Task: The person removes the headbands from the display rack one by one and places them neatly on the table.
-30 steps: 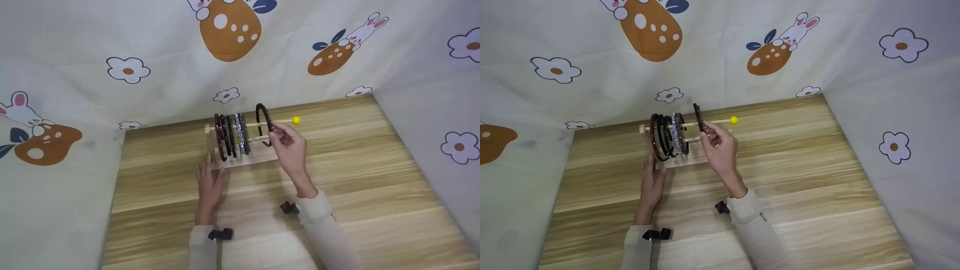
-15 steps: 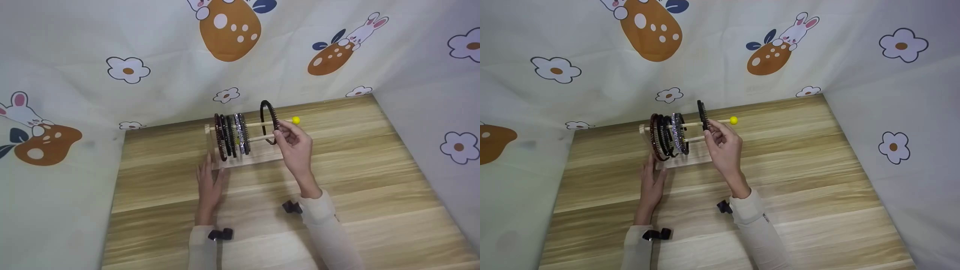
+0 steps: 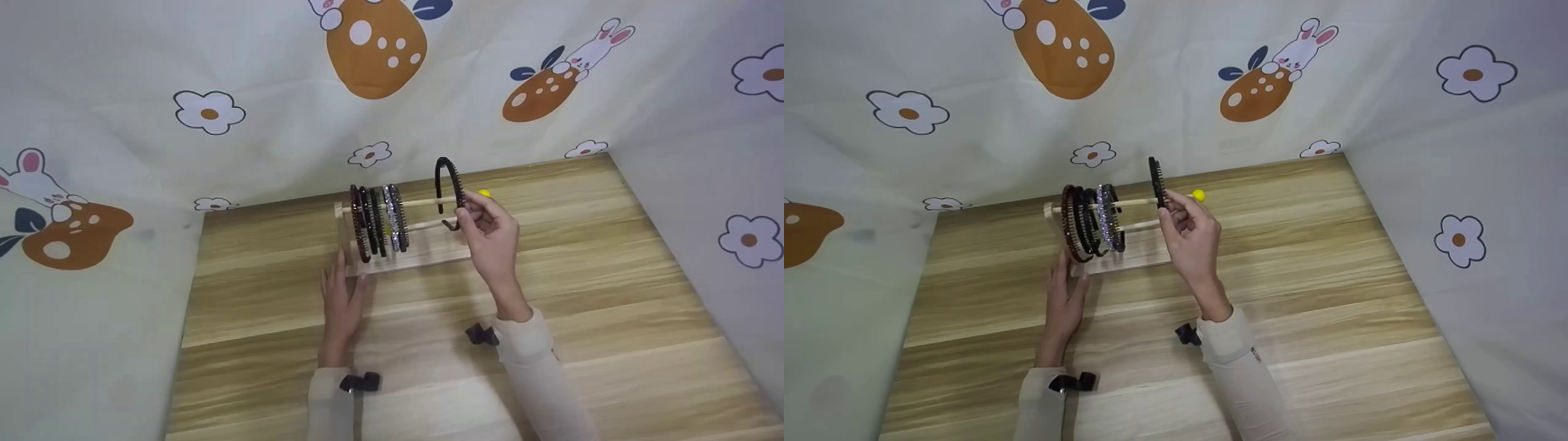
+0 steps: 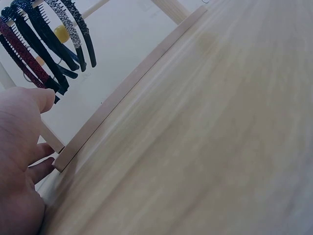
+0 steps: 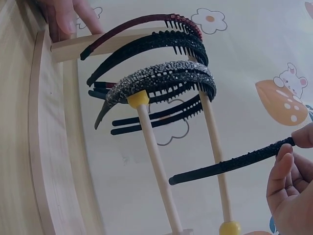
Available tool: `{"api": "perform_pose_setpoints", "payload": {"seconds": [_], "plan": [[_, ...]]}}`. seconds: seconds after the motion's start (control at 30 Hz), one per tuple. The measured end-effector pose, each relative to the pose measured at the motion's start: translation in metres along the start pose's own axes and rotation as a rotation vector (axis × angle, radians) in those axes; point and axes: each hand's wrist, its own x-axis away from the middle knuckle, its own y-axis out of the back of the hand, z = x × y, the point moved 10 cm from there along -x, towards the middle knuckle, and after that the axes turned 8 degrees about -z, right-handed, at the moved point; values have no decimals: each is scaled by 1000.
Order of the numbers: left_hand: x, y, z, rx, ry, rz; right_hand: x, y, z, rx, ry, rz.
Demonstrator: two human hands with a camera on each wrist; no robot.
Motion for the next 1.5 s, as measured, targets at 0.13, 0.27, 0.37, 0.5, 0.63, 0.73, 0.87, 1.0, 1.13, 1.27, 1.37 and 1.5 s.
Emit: {"api": "perform_pose_setpoints", "payload": {"seconds": [0.13, 0.27, 0.37, 0.5, 0.63, 0.73, 0.87, 1.0, 1.13, 1.27, 1.37, 1.5], "plan": [[0, 0, 0, -9, 8, 3, -5, 5, 2, 6, 7, -13], [0, -1, 1, -14, 35, 14, -9, 11, 3, 9, 4, -32], [0, -1, 3, -13, 50, 18, -12, 15, 4, 7, 2, -43], [1, 0, 2, -7, 49, 15, -16, 19, 4, 6, 8, -54], [0, 0, 0, 0, 10, 1, -19, 24, 5, 8, 17, -63], [-1, 1, 0, -2, 0, -2, -23, 27, 5, 11, 19, -69], [0, 0, 1, -6, 14, 3, -27, 32, 4, 18, 22, -77], [-1, 1, -1, -8, 4, 0, -30, 36, 5, 27, 30, -75], [-1, 0, 0, -13, 9, -5, -32, 41, 3, 38, 37, -71], [-1, 0, 1, -11, 14, -10, -34, 46, 1, 59, 43, -71], [-2, 0, -1, -7, -3, -16, -35, 51, -2, 71, 40, -74], [-2, 0, -3, -5, -24, -22, -38, 57, -10, 86, 27, -73]]}}
